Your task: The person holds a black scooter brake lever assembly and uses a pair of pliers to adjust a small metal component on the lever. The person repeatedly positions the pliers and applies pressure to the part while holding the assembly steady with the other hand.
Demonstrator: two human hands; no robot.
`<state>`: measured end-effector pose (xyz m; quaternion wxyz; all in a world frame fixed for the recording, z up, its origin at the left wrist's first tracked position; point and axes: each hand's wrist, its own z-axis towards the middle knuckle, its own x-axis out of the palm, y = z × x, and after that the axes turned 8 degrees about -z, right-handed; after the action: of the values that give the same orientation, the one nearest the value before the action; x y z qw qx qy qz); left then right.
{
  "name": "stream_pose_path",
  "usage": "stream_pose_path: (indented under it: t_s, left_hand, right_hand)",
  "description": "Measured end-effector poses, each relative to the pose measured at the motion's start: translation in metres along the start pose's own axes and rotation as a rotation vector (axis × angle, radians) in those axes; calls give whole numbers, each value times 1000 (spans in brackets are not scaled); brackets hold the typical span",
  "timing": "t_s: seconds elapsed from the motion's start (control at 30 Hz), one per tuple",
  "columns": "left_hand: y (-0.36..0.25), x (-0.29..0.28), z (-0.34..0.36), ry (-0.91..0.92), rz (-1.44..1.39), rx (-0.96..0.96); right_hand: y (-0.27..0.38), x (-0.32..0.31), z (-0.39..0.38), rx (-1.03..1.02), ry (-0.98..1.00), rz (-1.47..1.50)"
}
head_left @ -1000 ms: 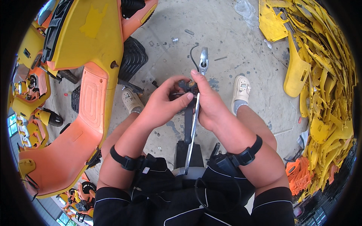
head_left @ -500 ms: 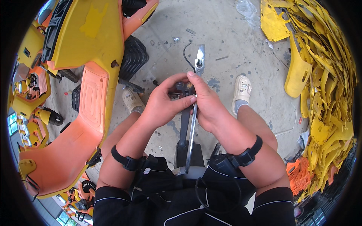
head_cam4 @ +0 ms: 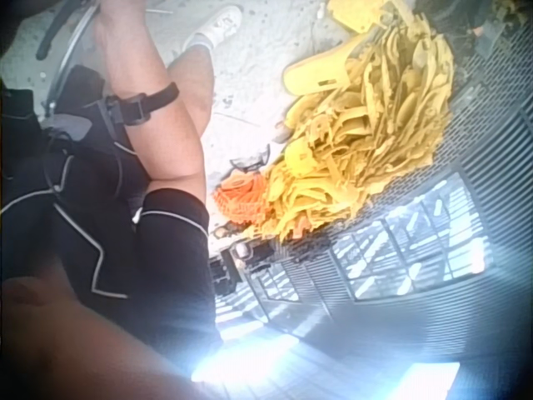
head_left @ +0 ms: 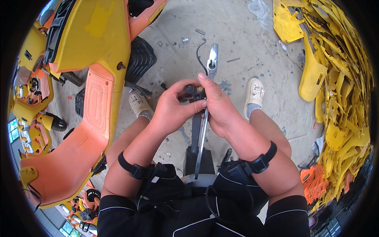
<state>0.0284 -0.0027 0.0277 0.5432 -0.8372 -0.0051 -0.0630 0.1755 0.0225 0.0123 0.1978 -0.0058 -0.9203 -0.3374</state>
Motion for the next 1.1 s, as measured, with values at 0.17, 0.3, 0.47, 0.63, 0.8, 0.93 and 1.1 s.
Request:
stream_pose_path:
  t_s: [0.17,0.3,0.47,0.63,0.8,0.93,1.1]
  left_hand:
    - [6,1,1,-6,-124,-28]
    - [-8,-5,0,4,-170,-1]
    - [-9,-30,1,26,-293,70]
    - [-16,-46,-9,177,-687,67]
    - [-18,-57,-8,208,-771,46]
    - [-16,-68,-4,227,-737,152]
    - [-21,-77,-6,168,-761,152]
  right_hand:
    - [5,0,-1,7,26,-45]
    - [13,1,-2,18,62,-70]
    - [23,0,-10,-17,-58,-121]
    - [24,1,-25,-62,-96,-287]
    - [11,-9,-31,-131,43,-299]
    - [7,-6,-39,-79,128,-212]
    - [-3,-15,-43,-98,216,-192]
